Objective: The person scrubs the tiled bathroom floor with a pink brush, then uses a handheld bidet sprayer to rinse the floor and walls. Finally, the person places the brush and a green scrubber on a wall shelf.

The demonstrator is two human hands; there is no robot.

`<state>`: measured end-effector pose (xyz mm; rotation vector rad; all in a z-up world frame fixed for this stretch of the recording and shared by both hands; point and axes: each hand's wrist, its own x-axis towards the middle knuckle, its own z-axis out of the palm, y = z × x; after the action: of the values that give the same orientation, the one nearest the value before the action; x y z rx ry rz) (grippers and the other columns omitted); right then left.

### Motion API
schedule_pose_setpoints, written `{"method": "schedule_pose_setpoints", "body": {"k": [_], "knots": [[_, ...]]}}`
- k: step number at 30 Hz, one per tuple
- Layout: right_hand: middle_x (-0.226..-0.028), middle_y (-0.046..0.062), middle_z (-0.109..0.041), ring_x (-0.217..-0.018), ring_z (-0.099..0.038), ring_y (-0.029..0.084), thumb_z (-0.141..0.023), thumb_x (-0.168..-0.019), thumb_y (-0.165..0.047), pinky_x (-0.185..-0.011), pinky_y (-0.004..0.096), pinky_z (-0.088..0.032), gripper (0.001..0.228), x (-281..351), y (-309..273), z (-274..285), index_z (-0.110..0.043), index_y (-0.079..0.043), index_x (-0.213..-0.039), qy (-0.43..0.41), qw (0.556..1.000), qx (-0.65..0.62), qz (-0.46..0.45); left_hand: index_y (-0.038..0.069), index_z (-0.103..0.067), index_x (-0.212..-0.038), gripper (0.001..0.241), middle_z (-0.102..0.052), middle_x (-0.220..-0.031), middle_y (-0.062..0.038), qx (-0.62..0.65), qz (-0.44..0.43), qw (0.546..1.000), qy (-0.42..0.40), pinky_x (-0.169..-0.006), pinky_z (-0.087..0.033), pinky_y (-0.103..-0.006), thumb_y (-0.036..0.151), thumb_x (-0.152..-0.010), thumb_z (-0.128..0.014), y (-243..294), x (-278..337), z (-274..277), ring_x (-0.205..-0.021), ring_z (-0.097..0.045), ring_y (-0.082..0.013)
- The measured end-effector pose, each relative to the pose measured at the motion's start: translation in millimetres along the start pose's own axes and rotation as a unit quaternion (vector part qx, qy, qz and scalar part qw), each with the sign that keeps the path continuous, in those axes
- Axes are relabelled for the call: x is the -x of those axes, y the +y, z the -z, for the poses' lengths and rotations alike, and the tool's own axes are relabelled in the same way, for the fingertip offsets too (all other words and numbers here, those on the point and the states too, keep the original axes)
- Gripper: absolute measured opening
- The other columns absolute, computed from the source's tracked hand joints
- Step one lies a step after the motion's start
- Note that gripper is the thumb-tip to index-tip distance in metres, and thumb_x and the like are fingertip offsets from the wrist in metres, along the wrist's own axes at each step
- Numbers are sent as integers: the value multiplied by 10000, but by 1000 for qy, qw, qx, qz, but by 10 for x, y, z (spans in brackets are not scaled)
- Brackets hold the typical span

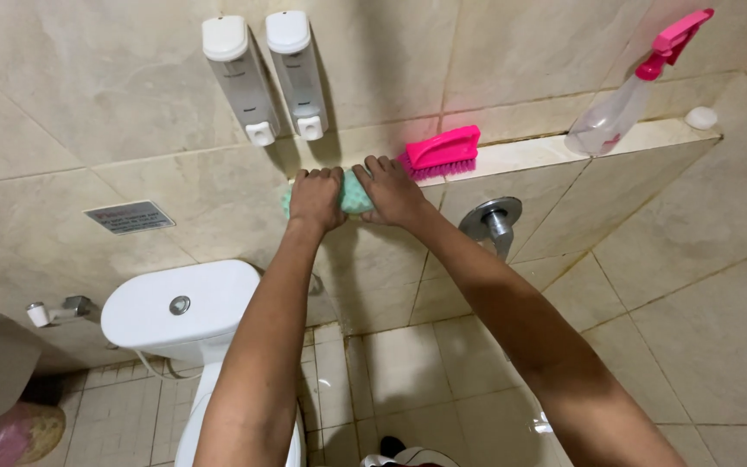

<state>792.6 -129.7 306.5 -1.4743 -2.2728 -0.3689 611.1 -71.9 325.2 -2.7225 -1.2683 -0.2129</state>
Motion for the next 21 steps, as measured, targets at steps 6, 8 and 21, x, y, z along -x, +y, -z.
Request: {"method": "schedule_pose_setpoints", "body": {"k": [6,8,21], "knots": [[-1178,197,-539,-1113,-526,395,-937,-610,-314,-940,487,-481,805,37,-55,97,-581,8,-1256,-29,998,-59,-16,72,-652,-1111,500,-714,-1113,-134,20,-9,1000,-1,-995,-479,-417,269,-702,-861,-32,49,-122,-1087,-675,-300],[-1190,190,-534,-1134,-525,385,-932,-625,-290,-954,481,-477,765,97,-62,52,-579,-9,-1242,-23,998,-59,-15,75,-644,-1121,536,-696,-1126,-133,16,-22,1000,-1,-983,-471,-430,282,-683,-872,17,159,-55,-1112,-653,-301],[-1282,142,-491,-1150,-504,327,-870,-617,-192,-904,431,-470,787,327,-382,-195,-525,-34,-1307,-53,992,91,-68,97,-428,-1446,969,-488,-1341,-137,19,-44,999,23,-1067,-352,-483,321,-637,-913,-7,606,-315,-1256,-444,-332]]}}
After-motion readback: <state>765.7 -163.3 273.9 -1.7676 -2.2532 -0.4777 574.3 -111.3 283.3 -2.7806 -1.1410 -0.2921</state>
